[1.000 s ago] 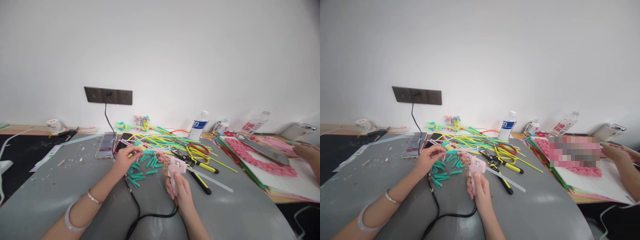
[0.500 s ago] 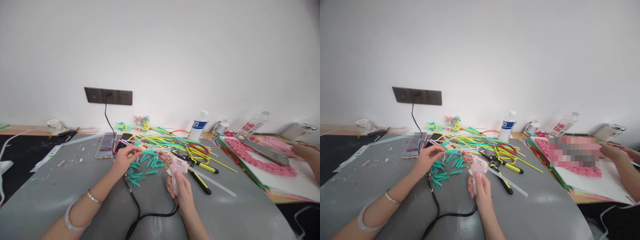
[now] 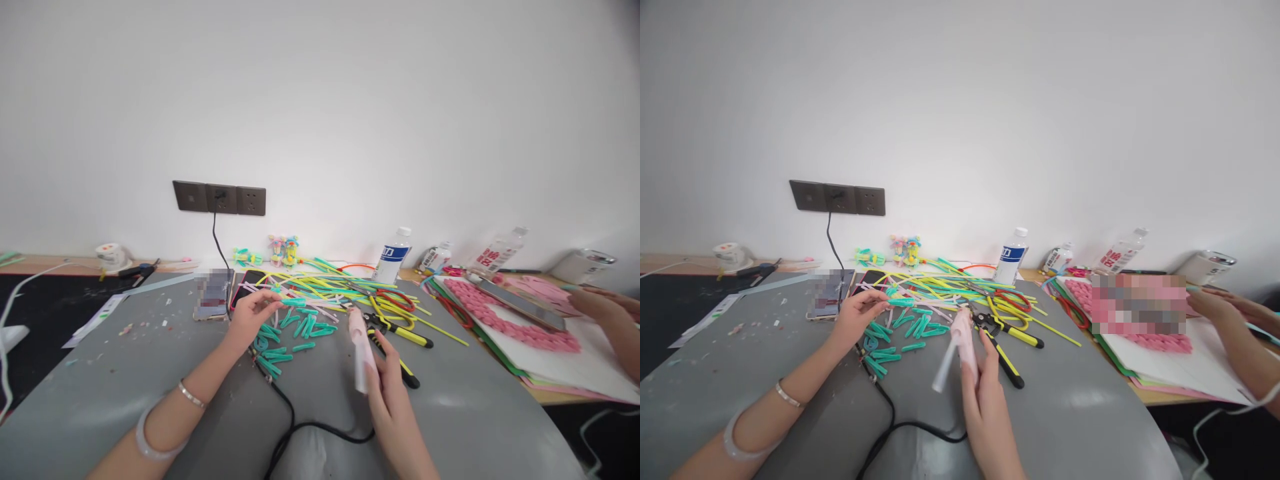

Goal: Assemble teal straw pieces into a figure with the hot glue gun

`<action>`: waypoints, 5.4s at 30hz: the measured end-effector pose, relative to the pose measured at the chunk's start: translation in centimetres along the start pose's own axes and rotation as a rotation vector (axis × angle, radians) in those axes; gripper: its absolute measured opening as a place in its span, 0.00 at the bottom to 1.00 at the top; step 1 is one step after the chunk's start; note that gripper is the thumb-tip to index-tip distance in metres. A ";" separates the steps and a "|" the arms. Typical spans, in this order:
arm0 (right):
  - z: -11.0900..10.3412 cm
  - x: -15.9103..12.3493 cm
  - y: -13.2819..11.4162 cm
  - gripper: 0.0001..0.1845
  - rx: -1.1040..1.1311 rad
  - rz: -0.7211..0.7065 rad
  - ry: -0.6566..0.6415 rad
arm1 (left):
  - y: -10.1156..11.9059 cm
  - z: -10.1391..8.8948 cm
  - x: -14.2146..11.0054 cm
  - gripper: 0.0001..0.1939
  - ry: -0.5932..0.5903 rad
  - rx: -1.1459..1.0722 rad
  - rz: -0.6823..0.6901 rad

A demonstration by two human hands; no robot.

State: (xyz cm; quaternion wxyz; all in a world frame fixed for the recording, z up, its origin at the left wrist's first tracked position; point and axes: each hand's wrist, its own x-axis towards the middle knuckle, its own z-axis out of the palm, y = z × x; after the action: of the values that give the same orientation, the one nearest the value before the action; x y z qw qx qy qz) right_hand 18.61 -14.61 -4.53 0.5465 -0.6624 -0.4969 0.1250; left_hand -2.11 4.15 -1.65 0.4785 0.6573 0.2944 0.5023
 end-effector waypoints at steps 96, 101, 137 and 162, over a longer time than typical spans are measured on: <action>3.3 4.5 -5.9 0.06 0.207 -0.331 -0.181 | 1.7 1.2 -1.4 0.19 -0.371 -0.146 -0.077; 3.4 4.4 -5.8 0.06 0.225 -0.326 -0.187 | 1.7 1.3 -1.5 0.21 -0.385 -0.149 -0.080; 4.5 4.0 -6.1 0.06 0.240 -0.292 -0.208 | 1.7 1.2 -1.9 0.15 -0.474 -0.120 0.045; 5.6 3.9 -7.0 0.03 0.273 -0.253 -0.240 | 2.1 1.3 -2.0 0.10 -0.456 -0.037 0.162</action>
State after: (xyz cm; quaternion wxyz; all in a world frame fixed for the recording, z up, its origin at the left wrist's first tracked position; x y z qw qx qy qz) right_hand 12.85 -8.80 0.86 0.5796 -0.4949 -0.6159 0.1994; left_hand -1.76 1.24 -0.53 0.5028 0.7664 0.1159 0.3827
